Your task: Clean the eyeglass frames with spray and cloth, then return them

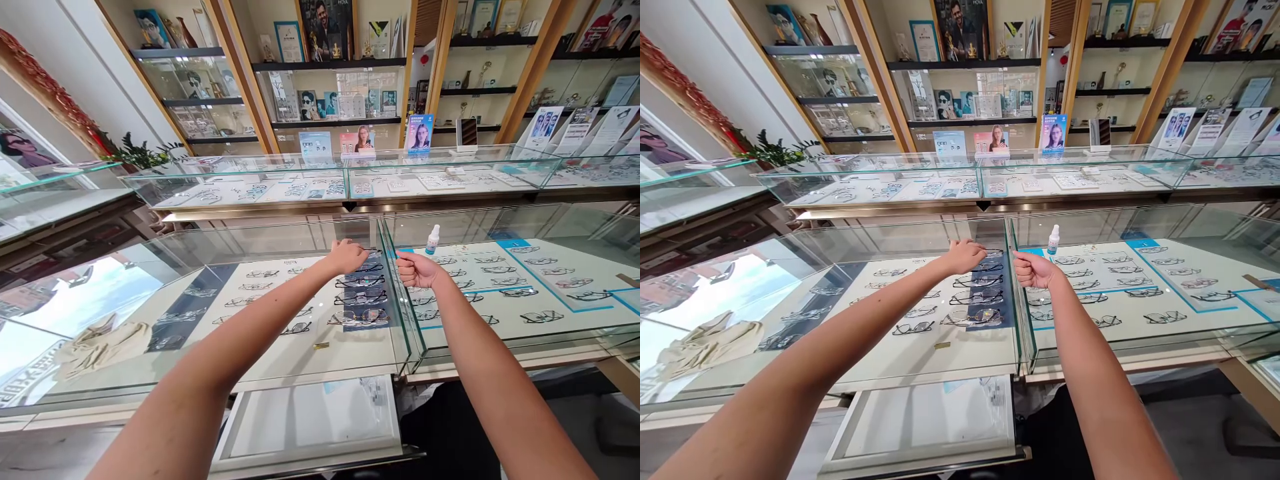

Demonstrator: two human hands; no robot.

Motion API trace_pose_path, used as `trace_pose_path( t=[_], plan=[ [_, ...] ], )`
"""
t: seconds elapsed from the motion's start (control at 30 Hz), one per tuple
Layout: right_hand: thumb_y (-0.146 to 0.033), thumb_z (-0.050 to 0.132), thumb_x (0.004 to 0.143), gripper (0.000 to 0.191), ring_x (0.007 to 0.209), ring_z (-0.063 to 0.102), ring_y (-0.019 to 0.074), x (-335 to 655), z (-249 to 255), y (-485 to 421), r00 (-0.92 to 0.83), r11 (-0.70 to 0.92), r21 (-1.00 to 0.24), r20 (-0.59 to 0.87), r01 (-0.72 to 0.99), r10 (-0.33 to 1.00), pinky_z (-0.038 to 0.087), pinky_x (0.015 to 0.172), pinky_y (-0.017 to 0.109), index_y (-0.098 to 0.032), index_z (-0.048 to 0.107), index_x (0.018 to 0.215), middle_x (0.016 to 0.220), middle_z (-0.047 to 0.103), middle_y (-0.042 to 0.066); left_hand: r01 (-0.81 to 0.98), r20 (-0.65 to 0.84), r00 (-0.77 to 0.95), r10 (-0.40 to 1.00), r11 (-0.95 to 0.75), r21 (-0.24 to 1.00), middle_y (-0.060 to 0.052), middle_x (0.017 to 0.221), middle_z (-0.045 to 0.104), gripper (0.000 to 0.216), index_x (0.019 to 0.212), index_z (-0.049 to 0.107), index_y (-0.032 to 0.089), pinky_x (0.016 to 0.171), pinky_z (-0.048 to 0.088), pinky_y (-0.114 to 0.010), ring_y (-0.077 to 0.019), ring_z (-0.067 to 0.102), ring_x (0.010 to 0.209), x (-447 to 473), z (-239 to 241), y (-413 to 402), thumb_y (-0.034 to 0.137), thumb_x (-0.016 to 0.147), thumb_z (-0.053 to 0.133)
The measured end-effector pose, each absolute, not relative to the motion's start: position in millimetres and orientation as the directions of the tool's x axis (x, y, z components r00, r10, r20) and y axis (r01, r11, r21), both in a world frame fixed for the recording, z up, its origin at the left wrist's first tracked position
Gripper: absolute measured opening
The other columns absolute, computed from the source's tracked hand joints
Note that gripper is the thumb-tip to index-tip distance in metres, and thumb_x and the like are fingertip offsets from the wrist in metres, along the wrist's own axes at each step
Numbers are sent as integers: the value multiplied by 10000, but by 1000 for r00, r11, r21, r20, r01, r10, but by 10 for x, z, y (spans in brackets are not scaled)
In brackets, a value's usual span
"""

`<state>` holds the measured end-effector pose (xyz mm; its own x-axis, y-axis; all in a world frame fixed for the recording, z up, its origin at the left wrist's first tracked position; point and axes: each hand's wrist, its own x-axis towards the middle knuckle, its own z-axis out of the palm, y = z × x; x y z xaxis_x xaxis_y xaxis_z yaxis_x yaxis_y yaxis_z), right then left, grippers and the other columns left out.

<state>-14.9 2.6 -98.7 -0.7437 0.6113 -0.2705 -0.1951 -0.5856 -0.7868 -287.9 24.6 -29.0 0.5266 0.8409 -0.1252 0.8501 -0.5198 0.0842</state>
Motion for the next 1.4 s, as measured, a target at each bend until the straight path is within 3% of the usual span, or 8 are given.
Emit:
trace_pose_path(
  t=[0.3,0.43,0.53,0.7,0.9,1.07,1.27,1.4],
  plan=[
    [-556,465,1127,618,493,53,112,-144,-986,11,-752,-556,-810,-248,-185,611,232,420,216,-257,133,700,531,143,-89,842,8,528,849,-524,130,-108,1592,630,565,1185,780,220,1204,336,-642,-411,431,1520,-2913,-190,36,445,1113,267],
    [-521,443,1137,602,511,35,117,-124,-972,-10,-733,-567,-798,-259,-205,629,234,424,223,-253,146,688,546,124,-86,737,257,540,801,-598,315,-79,1033,772,247,933,686,200,991,489,-430,-260,655,1050,-3139,167,-608,347,994,496],
    [-500,415,1143,589,528,21,125,-113,-946,-38,-714,-585,-786,-293,-199,636,221,431,240,-252,142,683,559,99,-83,590,28,681,732,-571,570,20,742,658,104,756,571,219,696,453,-287,-150,578,712,-3407,413,-1246,205,858,586],
    [-482,367,1153,576,564,-6,133,-111,-876,-101,-604,-597,-781,-391,-182,695,173,459,274,-249,125,685,599,56,-78,567,-432,814,387,-372,735,55,705,652,160,745,597,224,597,405,-260,-122,579,650,-3874,179,-2024,176,801,739],
    [-496,363,1153,578,594,-17,139,-133,-788,-155,-499,-587,-798,-457,-136,737,145,491,306,-254,103,697,631,38,-76,789,-627,614,479,-345,509,-20,998,808,159,960,749,252,779,535,-318,-214,734,895,-4357,-959,-2150,267,971,591],
    [-525,394,1149,600,595,-13,136,-137,-779,-161,-466,-587,-798,-471,-137,749,145,496,310,-252,82,716,644,34,-79,916,-368,379,849,-400,21,-149,1345,756,278,1161,797,201,1047,545,-463,-347,694,1258,-4727,-1646,-1638,260,982,593],
    [-519,356,1155,584,612,-38,144,-131,-780,-145,-466,-591,-796,-477,-131,745,135,493,314,-254,77,715,636,23,-79,934,-201,325,924,-347,-85,-182,1772,395,454,1414,712,126,1301,300,-609,-440,251,1674,-5104,-1990,-1012,205,1003,537],
    [-510,353,1157,575,618,-51,144,-143,-769,-156,-477,-623,-762,-488,-175,731,130,492,304,-256,69,725,638,14,-80,922,-198,352,915,-376,-98,-174,1786,371,484,1447,690,101,1326,254,-602,-435,218,1691,-5184,-2207,-848,230,1004,543]
  ],
)
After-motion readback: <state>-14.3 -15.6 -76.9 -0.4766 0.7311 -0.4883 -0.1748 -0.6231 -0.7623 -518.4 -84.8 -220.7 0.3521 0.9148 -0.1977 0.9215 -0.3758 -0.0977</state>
